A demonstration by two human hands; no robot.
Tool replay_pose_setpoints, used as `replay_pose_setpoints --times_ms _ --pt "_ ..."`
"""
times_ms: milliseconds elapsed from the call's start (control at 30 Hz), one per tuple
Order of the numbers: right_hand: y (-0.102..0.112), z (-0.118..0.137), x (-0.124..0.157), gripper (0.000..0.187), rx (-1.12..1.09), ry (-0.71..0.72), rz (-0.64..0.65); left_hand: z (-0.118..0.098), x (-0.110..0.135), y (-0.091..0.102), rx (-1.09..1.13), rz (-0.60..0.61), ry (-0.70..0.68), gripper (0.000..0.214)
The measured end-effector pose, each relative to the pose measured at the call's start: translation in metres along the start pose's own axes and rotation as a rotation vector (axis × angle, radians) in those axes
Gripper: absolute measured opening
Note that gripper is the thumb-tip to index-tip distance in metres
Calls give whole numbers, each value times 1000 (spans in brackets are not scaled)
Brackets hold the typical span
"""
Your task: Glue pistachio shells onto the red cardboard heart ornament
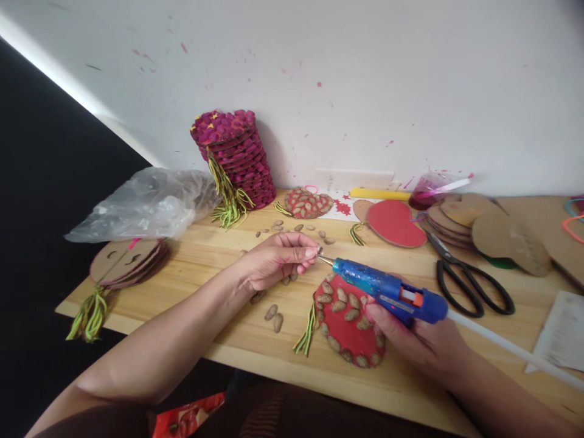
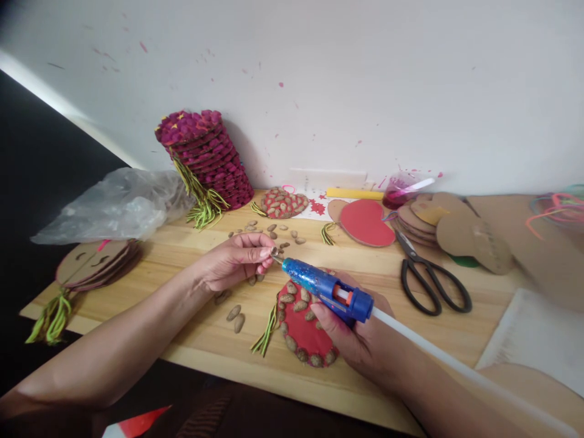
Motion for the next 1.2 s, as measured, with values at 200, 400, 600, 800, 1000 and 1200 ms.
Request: replay_pose_setpoints --times_ms 200,400,600,800,1000,1200 --pt "0 -2 1 9 5 -24 7 0 0 0 -3 5 -2 26" --pt "0 0 0 7 19 -17 -6 1 0 0 0 -7 -4 27" --pt "1 -1 1 4 25 -27 3 -1 0 -1 -7 -4 -3 28" --pt "1 -3 1 4 30 -60 -12 0 0 0 -12 -13 -7 28" --pt "2 -3 1 2 35 -82 8 0 0 -1 -13 -6 -8 27" --pt "-3 -10 2 6 -15 -66 -9 -2 1 0 -18 -42 -16 30"
Point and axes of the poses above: each hand's wrist, its own x-axis away from the middle knuckle, its own y-axis out of the back of the hand, z = x × y, the point moved 2 cm from there along -x, towards the middle knuckle, and after that the axes turned 4 degrees about z, right-handed, at the moved point
